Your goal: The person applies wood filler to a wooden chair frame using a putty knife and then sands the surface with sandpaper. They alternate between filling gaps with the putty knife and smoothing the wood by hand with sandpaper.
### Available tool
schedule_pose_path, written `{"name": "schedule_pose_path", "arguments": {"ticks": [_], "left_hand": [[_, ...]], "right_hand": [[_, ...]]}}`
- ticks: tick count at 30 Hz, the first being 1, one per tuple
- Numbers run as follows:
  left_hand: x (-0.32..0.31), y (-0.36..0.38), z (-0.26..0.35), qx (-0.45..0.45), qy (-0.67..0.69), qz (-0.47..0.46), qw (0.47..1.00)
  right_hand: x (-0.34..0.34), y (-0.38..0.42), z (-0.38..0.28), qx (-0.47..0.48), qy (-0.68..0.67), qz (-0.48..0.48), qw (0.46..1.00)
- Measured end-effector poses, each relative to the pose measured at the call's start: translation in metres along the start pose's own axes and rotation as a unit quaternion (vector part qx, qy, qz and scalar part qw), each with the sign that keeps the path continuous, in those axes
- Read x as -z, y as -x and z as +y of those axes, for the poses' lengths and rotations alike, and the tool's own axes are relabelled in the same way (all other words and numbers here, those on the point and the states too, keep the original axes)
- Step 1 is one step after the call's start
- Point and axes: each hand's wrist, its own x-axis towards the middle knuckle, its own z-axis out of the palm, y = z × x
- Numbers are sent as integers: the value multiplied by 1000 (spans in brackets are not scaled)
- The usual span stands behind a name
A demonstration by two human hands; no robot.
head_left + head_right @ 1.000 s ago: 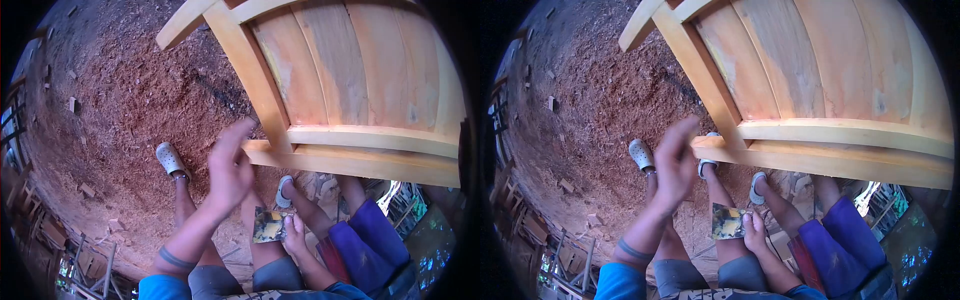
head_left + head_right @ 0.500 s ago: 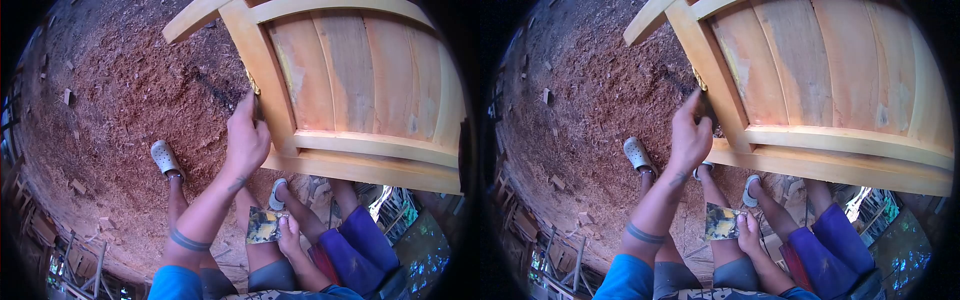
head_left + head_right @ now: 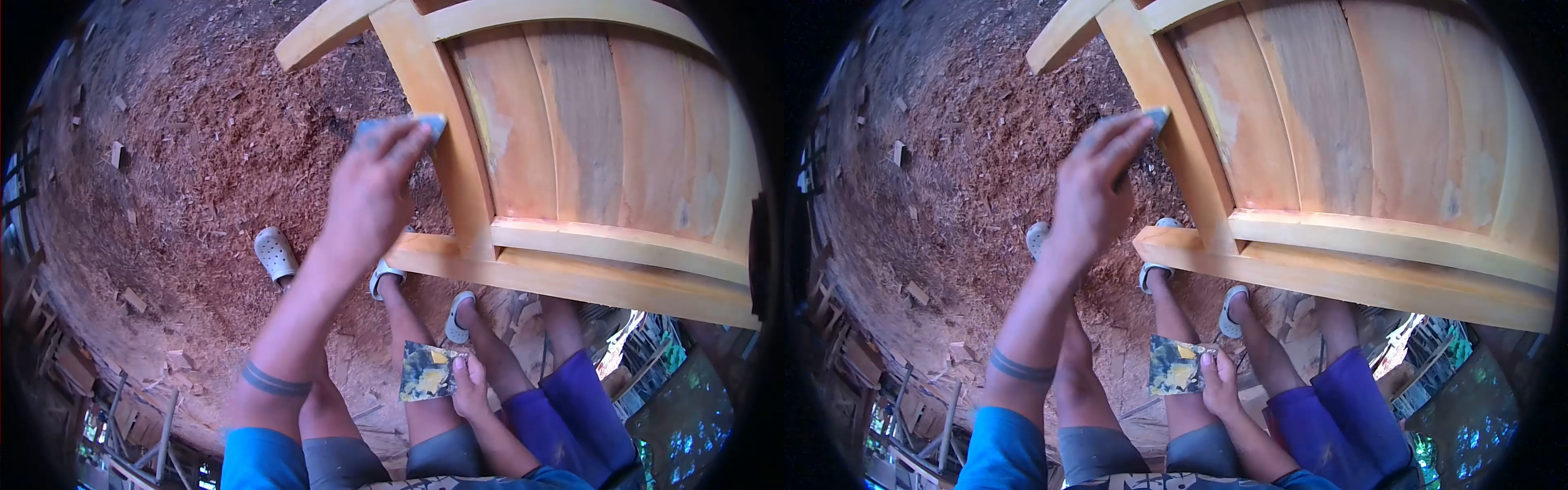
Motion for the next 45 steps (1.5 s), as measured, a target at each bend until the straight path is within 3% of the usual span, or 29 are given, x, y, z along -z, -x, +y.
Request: {"name": "schedule_pose_path", "arguments": {"ticks": [6,9,12,14,18,20,23,26,28,30,31,34,38,43,45], "left_hand": [[-35,52,44,20,-5,-1,1000],[-26,76,72,47,60,-97,992],[-25,77,63,53,107,-69,990],[-15,45,61,59,52,36,996],[-78,47,61,14,-67,109,992],[-81,76,83,28,-28,38,998],[-41,97,91,76,72,-164,981],[8,53,51,16,68,-28,997],[22,16,2,163,213,55,962],[26,-18,-46,317,424,95,843],[22,-25,-69,314,521,98,788],[11,-42,-90,243,620,93,741],[-1,-35,-105,204,664,46,718],[-33,19,-108,235,737,-22,633],[-44,36,-105,228,748,-38,622]], "right_hand": [[1,0,0,2,-20,6,1000],[1,2,4,6,-5,2,1000],[-4,2,-5,10,8,-4,1000],[-5,5,7,-4,-17,2,1000],[3,7,24,-13,1,3,1000],[-1,4,23,8,7,22,1000],[-1,7,18,29,74,21,997],[2,11,27,-4,28,6,1000],[0,12,24,-11,11,3,1000],[-4,10,22,-18,-19,3,1000],[-4,9,22,-12,-9,6,1000],[1,8,28,-4,3,10,1000],[12,6,42,-22,-16,22,999],[13,4,38,-24,-11,21,999],[13,4,37,-24,-8,18,1000]]}}
